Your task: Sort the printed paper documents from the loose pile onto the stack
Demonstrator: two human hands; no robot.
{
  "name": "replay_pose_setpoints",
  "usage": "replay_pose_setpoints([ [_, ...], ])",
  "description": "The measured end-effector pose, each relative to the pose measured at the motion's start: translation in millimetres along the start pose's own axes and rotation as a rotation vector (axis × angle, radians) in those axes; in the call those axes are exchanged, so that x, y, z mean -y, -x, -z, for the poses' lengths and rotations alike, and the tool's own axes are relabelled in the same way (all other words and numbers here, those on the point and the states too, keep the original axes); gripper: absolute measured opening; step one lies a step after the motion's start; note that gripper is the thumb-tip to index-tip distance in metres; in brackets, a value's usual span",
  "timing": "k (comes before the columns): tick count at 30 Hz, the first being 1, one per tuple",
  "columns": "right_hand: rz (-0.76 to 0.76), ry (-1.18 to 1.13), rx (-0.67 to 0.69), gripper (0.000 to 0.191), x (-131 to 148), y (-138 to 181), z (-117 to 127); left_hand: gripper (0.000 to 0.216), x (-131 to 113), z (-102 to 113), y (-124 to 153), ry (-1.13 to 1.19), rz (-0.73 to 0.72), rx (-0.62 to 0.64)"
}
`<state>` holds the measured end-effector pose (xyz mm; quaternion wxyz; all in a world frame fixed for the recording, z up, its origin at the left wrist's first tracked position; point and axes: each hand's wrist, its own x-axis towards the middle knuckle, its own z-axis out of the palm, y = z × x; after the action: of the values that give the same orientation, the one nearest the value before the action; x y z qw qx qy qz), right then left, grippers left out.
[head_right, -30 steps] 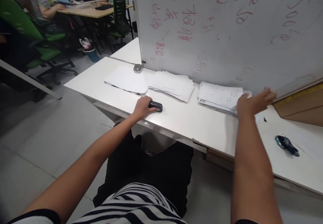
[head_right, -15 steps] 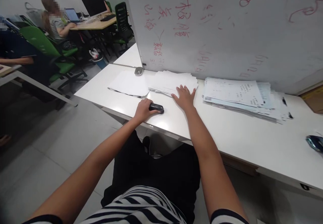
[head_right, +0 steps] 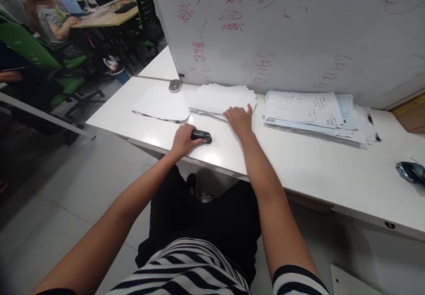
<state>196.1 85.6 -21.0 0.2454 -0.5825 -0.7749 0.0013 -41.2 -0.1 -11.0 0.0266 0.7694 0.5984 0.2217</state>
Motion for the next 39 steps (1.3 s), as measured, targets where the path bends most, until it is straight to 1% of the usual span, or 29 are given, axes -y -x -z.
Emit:
replay_pose_setpoints([
  [3,0.034,0.067,-0.014,0.043,1,-3,-3,0.052,-1,1,0,0.011,0.014,0.021],
  [5,0.036,0.08,-0.012,0.046,1,-4,-3,0.052,-1,2,0,0.013,0.012,0.024],
  [7,0.022,0.073,-0.045,0.045,0,-5,1,0.052,-2,2,0,0.015,0.009,0.026],
  [9,-0.002,0.058,-0.148,0.045,-1,-5,10,0.052,-2,2,0,0.017,0.017,0.025],
  [10,-0.011,0.046,-0.228,0.046,-1,-3,17,0.052,-2,2,0,0.016,0.027,0.02],
  [13,-0.018,0.005,-0.534,0.053,-2,9,43,0.05,-1,2,0,0.009,0.086,-0.034],
  [14,-0.017,-0.003,-0.617,0.055,-3,18,53,0.05,-1,2,0,0.01,0.107,-0.06],
  [15,-0.016,-0.003,-0.672,0.056,-5,30,62,0.049,-1,2,1,0.013,0.126,-0.085],
  [16,-0.017,0.005,-0.697,0.055,-7,44,71,0.049,0,2,2,0.018,0.14,-0.108],
  [19,0.005,0.05,-0.713,0.052,-18,100,92,0.048,1,2,2,0.026,0.182,-0.155],
  [22,0.013,0.084,-0.781,0.046,-30,158,108,0.052,3,1,0,0.02,0.239,-0.198],
  [24,-0.004,0.112,-0.799,0.044,-34,187,114,0.054,5,0,-2,0.021,0.264,-0.221],
  [25,-0.012,0.124,-0.783,0.043,-35,196,116,0.055,5,0,-2,0.024,0.265,-0.228],
  [27,-0.018,0.136,-0.709,0.042,-34,208,115,0.056,3,3,2,0.032,0.217,-0.232],
  [28,-0.012,0.134,-0.662,0.042,-31,212,113,0.054,1,6,5,0.036,0.163,-0.233],
  [31,0.025,0.098,-0.549,0.039,-17,217,100,0.039,-12,20,19,0.059,-0.076,-0.226],
  [33,0.055,0.051,-0.529,0.035,-3,223,89,0.03,-29,32,22,0.09,-0.227,-0.22],
  [34,0.071,0.023,-0.534,0.032,6,226,83,0.03,-40,37,19,0.11,-0.287,-0.22],
  [36,0.1,-0.035,-0.56,0.026,24,234,72,0.032,-67,47,6,0.139,-0.392,-0.205],
  [37,0.11,-0.063,-0.572,0.024,33,238,68,0.033,-82,51,-5,0.142,-0.433,-0.165],
  [39,0.105,-0.12,-0.604,0.02,50,246,62,0.038,-111,54,-27,0.145,-0.5,-0.023],
])
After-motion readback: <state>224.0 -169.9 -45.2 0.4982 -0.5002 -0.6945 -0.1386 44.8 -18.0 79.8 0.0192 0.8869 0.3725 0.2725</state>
